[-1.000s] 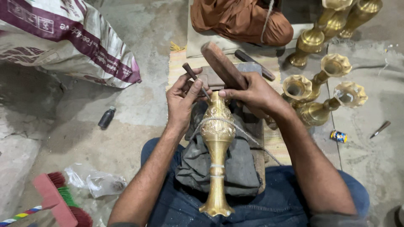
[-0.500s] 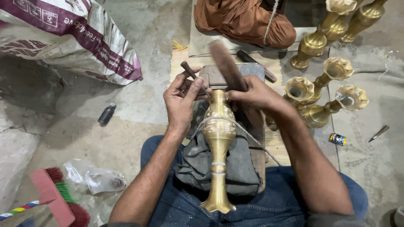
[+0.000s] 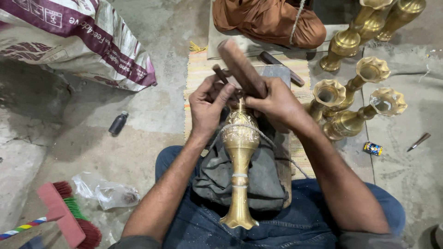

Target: The person sits on the floor holding a chisel against a brass vase and strikes the chisel with a wooden mallet to carve decorative patterns into the metal. They repeatedly reposition the chisel around the vase surface and adjust the vase, which rests on a cloth pad on their lap.

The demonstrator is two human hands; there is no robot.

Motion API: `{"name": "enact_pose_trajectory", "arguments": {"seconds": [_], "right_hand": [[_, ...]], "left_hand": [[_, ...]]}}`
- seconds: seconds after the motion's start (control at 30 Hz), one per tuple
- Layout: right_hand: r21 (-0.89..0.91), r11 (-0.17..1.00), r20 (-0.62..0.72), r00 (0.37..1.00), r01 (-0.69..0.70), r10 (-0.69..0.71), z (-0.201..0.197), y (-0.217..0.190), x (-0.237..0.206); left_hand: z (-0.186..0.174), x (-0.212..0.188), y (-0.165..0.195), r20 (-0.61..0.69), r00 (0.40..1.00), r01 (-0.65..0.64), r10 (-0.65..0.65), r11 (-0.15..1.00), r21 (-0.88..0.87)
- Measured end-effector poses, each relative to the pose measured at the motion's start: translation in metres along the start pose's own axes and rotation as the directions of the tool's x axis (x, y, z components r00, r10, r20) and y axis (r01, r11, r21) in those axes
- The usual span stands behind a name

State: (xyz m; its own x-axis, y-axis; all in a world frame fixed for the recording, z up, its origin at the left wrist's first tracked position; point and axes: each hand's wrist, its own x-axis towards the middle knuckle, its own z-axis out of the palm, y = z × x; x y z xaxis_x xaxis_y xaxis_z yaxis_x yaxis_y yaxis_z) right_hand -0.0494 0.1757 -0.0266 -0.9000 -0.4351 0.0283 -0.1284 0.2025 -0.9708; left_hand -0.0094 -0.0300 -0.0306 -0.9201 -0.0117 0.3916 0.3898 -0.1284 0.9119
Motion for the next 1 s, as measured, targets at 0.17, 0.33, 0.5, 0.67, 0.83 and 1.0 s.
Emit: {"name": "enact_pose_trajectory", "arguments": {"seconds": [0.17,0.33,0.5,0.67,0.83,1.0], "right_hand": [[0.214,0.948,0.161,0.965,-0.237,0.205,-0.015,0.005,-0.001],[0.137,0.959,0.181,0.958,-0.249,0.223,-0.022,0.007,0.002],[0.031,0.985,0.167,0.972,-0.172,0.164,-0.023,-0.006,-0.002],[-0.398,0.9,-0.185,0.976,-0.178,0.112,-0.034,-0.03,-0.02],[-0.776,0.604,-0.323,0.937,-0.181,-0.135,-0.057,-0.054,-0.045],[-0.959,0.276,-0.198,0.85,-0.064,-0.488,-0.063,-0.068,-0.06]], "left_hand": [[0.003,-0.002,0.011,0.003,1.0,0.021,-0.021,0.999,-0.027],[0.012,-0.001,0.025,0.126,0.99,-0.097,0.07,0.97,0.225],[0.02,0.002,0.033,0.148,0.983,-0.156,0.108,0.916,0.37],[0.022,0.005,0.031,0.215,0.96,-0.261,0.176,0.841,0.473],[0.017,0.01,0.027,0.216,0.971,-0.197,0.107,0.866,0.46],[0.017,0.012,0.025,0.243,0.959,-0.245,0.146,0.858,0.451]]}}
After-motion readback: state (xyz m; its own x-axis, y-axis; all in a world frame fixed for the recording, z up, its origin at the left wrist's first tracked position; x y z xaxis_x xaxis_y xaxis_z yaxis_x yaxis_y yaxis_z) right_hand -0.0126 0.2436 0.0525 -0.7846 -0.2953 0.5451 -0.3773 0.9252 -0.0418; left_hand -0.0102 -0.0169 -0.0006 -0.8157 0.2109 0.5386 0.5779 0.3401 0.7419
